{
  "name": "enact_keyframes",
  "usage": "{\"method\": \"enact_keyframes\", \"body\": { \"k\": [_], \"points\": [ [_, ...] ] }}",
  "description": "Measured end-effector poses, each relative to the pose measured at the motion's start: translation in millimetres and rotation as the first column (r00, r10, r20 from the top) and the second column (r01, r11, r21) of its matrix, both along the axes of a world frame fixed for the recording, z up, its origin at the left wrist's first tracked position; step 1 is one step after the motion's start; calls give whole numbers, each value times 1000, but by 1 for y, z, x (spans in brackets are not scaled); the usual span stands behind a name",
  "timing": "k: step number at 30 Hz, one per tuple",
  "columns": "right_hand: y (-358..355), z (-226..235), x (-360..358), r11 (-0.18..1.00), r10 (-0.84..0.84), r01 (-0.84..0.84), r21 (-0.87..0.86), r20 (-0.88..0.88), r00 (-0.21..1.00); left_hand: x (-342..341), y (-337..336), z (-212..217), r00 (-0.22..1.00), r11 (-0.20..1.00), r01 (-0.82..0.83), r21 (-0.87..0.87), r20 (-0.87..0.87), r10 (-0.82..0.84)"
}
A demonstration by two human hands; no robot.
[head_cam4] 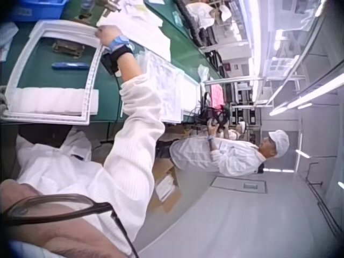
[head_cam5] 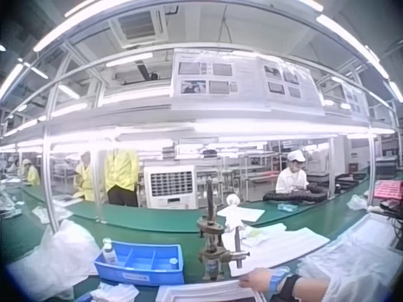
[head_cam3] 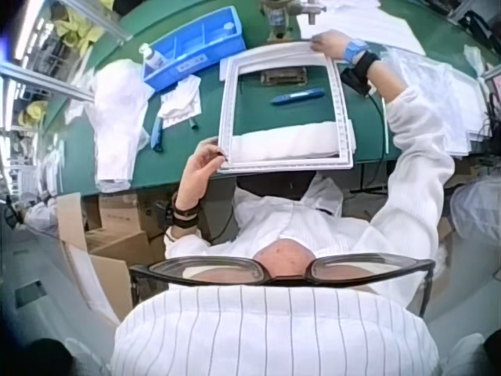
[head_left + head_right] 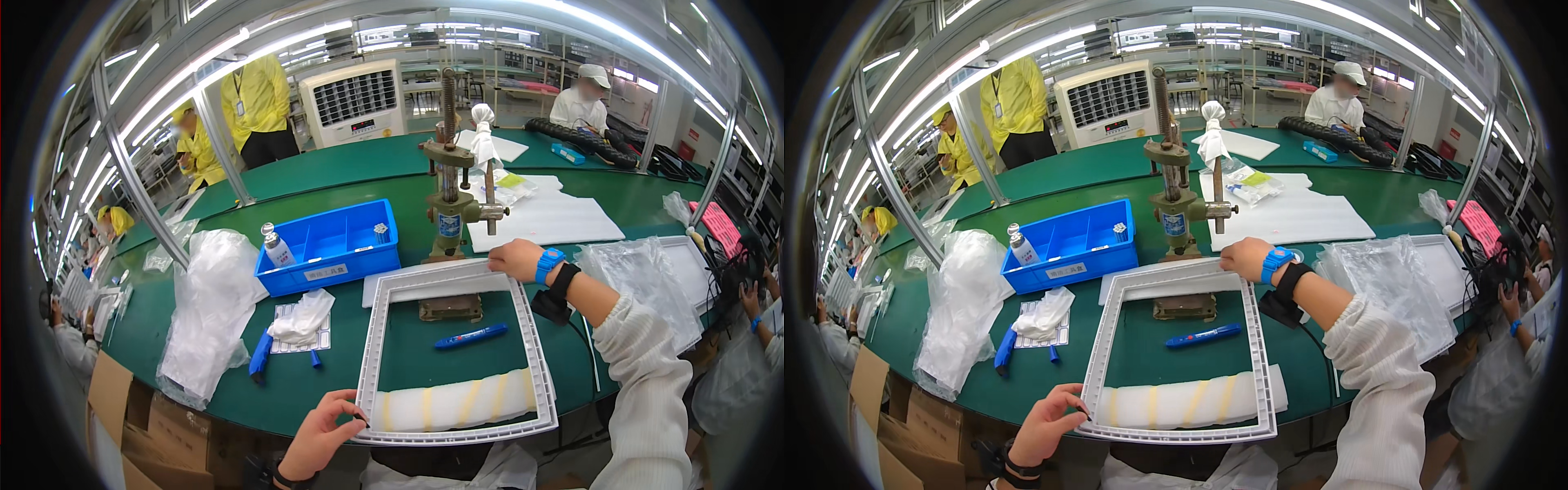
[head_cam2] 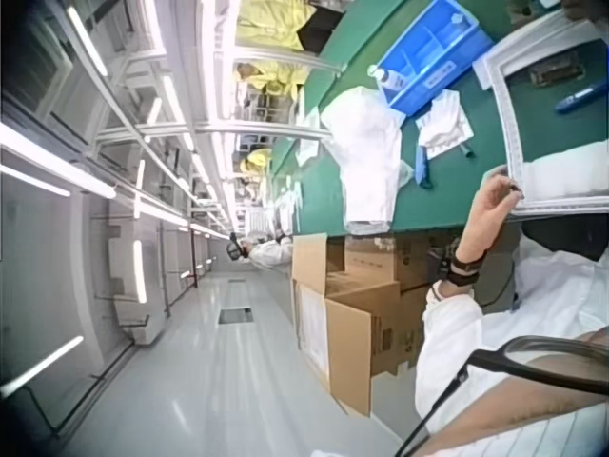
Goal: Installing small components and applying adhesive to a rectangular white frame using a manual press and precision tools.
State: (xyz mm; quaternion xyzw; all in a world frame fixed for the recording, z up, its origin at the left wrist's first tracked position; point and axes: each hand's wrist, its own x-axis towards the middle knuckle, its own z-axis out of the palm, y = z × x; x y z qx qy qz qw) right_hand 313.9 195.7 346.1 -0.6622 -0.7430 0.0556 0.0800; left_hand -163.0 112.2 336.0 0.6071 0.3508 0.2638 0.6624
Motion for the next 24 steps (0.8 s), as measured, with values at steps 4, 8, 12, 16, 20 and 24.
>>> {"method": "enact_keyframes", "body": {
  "k": [4,8,12,16,20,24],
  "points": [
    [-3,-17,5,999,-15,17,48,-45,999,6,-3,0,999,1000,17,3,-36,-17],
    [-3,-20,-3,998,-61,61,-20,7,998,7,0,0,992,999,28,38,-124,-23],
    [-10,26,18,993,-101,102,51,-19,995,8,20,16,958,873,145,467,-287,-5],
    [29,104,60,925,-188,219,310,-128,974,67,75,47,979,862,122,493,-200,-24],
    [86,148,44,769,-191,505,393,-612,767,163,164,19,972,752,226,619,-200,-127],
    [136,168,29,742,-238,570,353,-656,716,213,202,-12,978,748,208,630,-154,-142]
  ]
}}
